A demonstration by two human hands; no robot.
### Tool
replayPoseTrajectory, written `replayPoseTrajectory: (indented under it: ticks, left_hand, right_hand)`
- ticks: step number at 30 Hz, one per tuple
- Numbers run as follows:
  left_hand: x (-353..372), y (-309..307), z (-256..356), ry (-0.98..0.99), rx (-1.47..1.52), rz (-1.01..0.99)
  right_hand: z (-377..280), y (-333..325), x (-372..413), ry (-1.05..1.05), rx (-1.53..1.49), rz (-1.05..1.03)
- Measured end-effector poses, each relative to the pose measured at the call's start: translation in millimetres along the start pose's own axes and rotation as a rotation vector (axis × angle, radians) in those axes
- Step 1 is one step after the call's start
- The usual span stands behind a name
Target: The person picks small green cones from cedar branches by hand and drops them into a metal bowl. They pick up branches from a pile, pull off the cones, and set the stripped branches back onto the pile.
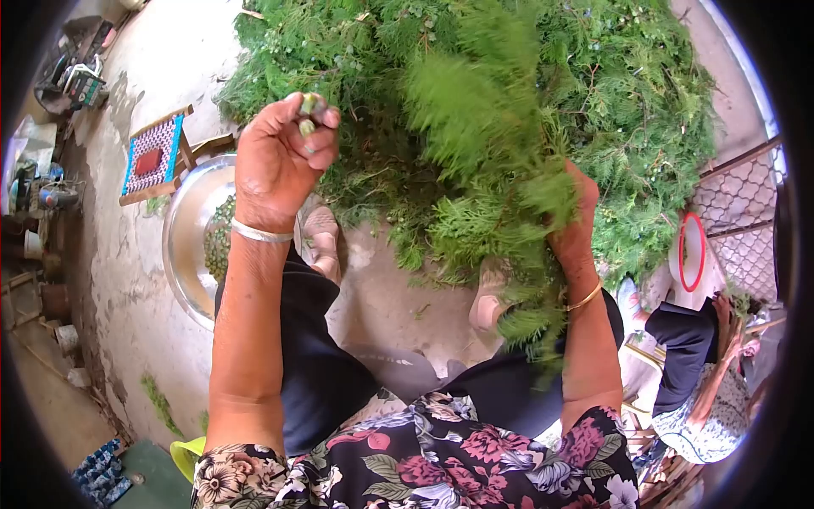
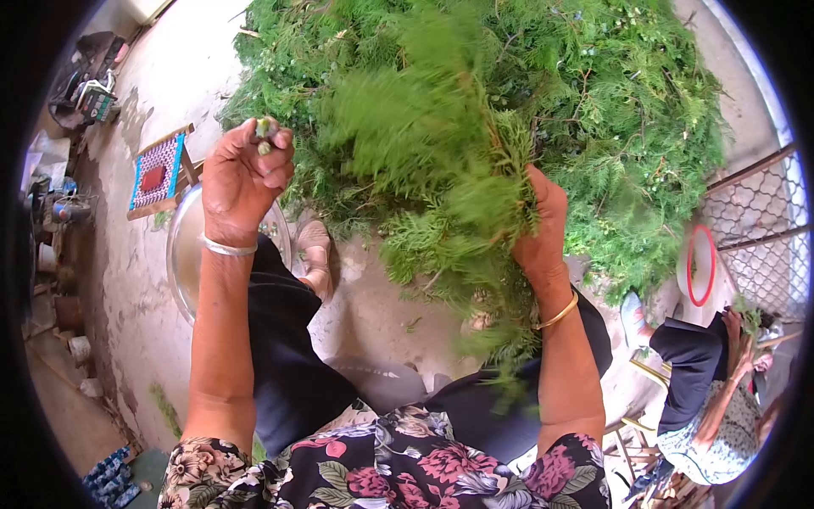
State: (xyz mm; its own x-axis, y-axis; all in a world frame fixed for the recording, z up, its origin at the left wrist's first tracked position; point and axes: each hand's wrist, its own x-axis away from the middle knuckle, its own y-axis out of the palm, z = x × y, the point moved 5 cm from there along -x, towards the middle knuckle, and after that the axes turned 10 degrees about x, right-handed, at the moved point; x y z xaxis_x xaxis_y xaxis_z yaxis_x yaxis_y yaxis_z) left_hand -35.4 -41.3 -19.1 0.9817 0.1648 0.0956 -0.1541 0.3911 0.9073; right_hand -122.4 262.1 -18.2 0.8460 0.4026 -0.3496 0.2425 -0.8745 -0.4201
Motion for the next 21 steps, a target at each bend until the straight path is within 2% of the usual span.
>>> replayPoseTrajectory:
  ticks: [1,2,3,5,6,7,10,11,13,14,15,17,18,20,21]
  left_hand:
    - [0,0,-4,-0.013,-0.035,0.014]
    - [1,1,-7,-0.025,-0.07,0.027]
    - [1,2,-10,-0.036,-0.106,0.042]
    - [0,6,-15,-0.044,-0.098,0.051]
    - [0,7,-17,-0.051,-0.097,0.056]
    - [-1,8,-18,-0.057,-0.097,0.064]
    - [-2,7,-21,-0.046,-0.124,0.065]
    - [-3,6,-21,-0.044,-0.141,0.071]
    - [-3,5,-22,-0.04,-0.128,0.093]
    - [-3,4,-22,-0.04,-0.12,0.116]
    - [-3,4,-22,-0.04,-0.119,0.12]
    - [-2,3,-20,0.007,-0.189,0.169]
    - [-1,4,-21,0.008,-0.188,0.174]
    - [1,9,-22,0.043,-0.395,0.168]
    - [2,9,-24,0.045,-0.396,0.172]
  right_hand:
    - [11,0,1,0.21,-0.437,0.072]
    - [3,-6,-2,-0.118,0.329,-0.129]
    - [12,-9,-2,-0.123,0.335,-0.129]
    - [61,9,12,0.391,-1.202,-0.316]
    - [80,14,10,0.167,-1.297,-0.538]
    - [87,19,17,0.167,-1.294,-0.543]
    - [100,21,39,0.271,-1.374,-0.247]
    - [102,19,34,0.273,-1.372,-0.251]
    - [129,21,33,0.803,-0.972,-0.219]
    - [94,18,26,0.765,-0.822,-0.25]
    - [95,22,26,0.769,-0.822,-0.252]
    - [92,33,17,0.599,-0.825,-0.359]
    - [50,38,-1,0.404,-0.646,-0.578]
    - [64,41,2,0.436,-0.704,-0.574]
    - [68,43,3,0.466,-0.759,-0.564]
